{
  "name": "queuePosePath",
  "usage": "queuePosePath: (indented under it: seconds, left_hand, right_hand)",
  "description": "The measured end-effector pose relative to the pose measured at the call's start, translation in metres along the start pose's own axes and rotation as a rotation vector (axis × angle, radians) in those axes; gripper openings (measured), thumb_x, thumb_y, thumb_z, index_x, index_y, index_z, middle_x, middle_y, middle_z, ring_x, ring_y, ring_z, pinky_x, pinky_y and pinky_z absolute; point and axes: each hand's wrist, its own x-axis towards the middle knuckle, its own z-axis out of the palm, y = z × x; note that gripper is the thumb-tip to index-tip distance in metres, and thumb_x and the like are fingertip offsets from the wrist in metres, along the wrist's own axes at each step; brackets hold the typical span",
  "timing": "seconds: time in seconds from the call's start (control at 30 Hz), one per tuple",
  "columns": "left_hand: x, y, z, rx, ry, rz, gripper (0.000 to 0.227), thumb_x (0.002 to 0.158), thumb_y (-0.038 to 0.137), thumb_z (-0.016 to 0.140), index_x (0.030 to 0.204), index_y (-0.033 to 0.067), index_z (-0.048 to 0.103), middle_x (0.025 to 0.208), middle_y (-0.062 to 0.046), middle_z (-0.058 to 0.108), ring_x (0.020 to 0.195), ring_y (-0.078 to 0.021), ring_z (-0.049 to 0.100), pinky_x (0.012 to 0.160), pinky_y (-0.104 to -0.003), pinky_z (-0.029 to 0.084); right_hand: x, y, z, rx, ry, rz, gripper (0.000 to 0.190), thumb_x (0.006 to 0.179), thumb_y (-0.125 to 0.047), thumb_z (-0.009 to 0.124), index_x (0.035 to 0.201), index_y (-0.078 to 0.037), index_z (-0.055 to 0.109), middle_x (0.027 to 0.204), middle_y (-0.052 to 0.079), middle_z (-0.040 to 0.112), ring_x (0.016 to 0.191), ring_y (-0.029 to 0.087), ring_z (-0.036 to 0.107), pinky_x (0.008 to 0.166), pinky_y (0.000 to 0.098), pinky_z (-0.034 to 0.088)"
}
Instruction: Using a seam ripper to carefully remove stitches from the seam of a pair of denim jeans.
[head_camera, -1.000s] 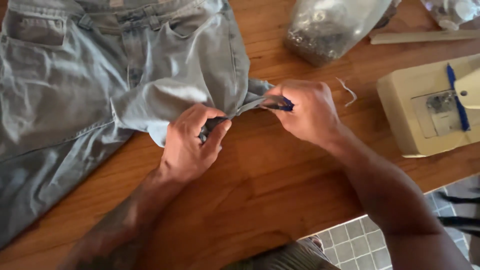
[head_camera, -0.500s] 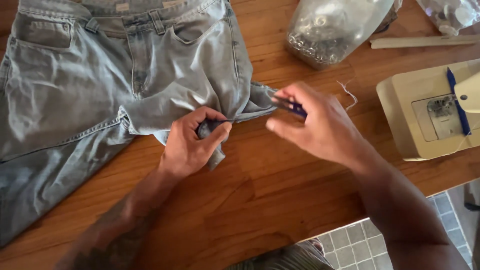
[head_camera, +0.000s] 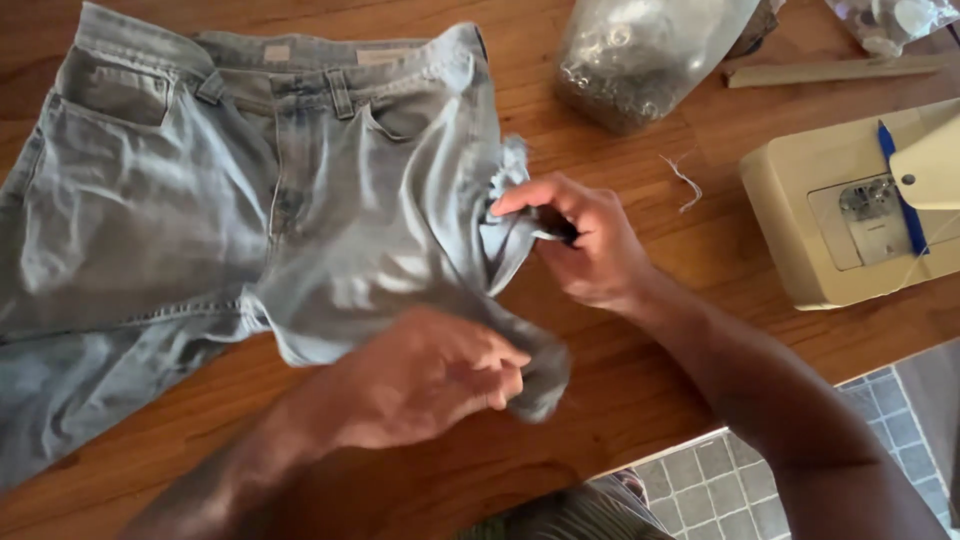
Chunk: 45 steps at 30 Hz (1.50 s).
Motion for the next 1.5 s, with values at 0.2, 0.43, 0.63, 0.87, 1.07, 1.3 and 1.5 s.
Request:
queuePosePath:
  seconds: [0.2,0.43,0.63,0.87,1.07,1.3,1.5]
  left_hand:
    - [0.012,-0.051,-0.027,0.859,0.797,0.413,0.077,0.112,0.07,0.069,0.159,0.0096,0.059,0.178,-0.018,0.054,0.166,-0.0405,0.053,0.14,-0.063,0.052]
    - [0.013,-0.077,-0.032,0.655,0.575,0.391,0.052,0.105,0.04,0.09,0.136,0.0042,0.069,0.126,-0.014,0.079,0.134,-0.0437,0.073,0.122,-0.055,0.055]
    - [0.009,-0.083,-0.019,0.777,0.785,0.326,0.043,0.109,0.046,0.087,0.101,0.0088,0.066,0.091,-0.006,0.075,0.083,-0.0288,0.073,0.084,-0.047,0.06]
    - [0.001,-0.093,-0.044,0.28,0.659,0.272,0.035,0.099,0.036,0.094,0.12,0.0126,0.079,0.115,-0.005,0.078,0.102,-0.0204,0.077,0.095,-0.034,0.058]
    - [-0.002,-0.096,-0.054,0.116,0.48,0.334,0.032,0.1,0.031,0.092,0.126,0.0136,0.083,0.112,0.0,0.084,0.091,-0.0134,0.075,0.092,-0.032,0.051]
    - [-0.003,-0.091,-0.051,0.017,0.302,0.318,0.03,0.109,0.027,0.081,0.132,0.0082,0.079,0.119,-0.004,0.088,0.104,-0.0194,0.084,0.094,-0.036,0.063]
    - [-0.002,-0.086,-0.049,-0.013,0.329,0.19,0.019,0.103,0.03,0.09,0.113,0.0143,0.086,0.101,0.004,0.086,0.085,-0.0094,0.071,0.079,-0.03,0.054]
  right_hand:
    - [-0.003,-0.008,-0.009,0.304,-0.147,0.013,0.034,0.121,-0.034,0.061,0.137,-0.006,0.072,0.127,0.006,0.08,0.112,0.017,0.078,0.101,0.0295,0.06]
    - [0.0,-0.007,0.017,0.294,0.072,0.151,0.018,0.123,-0.007,0.061,0.13,-0.006,0.078,0.104,0.0,0.075,0.085,0.008,0.061,0.08,0.0242,0.05]
    - [0.006,0.012,0.024,0.26,0.127,0.311,0.016,0.118,-0.008,0.072,0.13,-0.009,0.082,0.12,0.001,0.083,0.103,0.009,0.072,0.094,0.0261,0.059]
    - [0.009,-0.054,-0.01,-0.174,-0.039,0.149,0.041,0.118,-0.025,0.066,0.149,0.001,0.063,0.144,0.016,0.077,0.131,0.026,0.076,0.114,0.0387,0.057]
    - [-0.014,-0.023,-0.015,-0.569,-0.079,-0.424,0.054,0.122,-0.025,0.087,0.17,-0.018,0.063,0.102,0.0,0.064,0.082,0.016,0.053,0.076,0.0372,0.055]
    - [0.0,-0.077,-0.001,-0.573,-0.1,-0.549,0.023,0.114,-0.009,0.085,0.128,0.007,0.077,0.089,0.012,0.071,0.067,0.026,0.06,0.062,0.0432,0.047]
    - [-0.008,-0.064,0.006,-0.63,-0.056,-0.618,0.024,0.113,-0.01,0.092,0.133,0.0,0.084,0.087,0.005,0.058,0.066,0.019,0.05,0.06,0.0392,0.046]
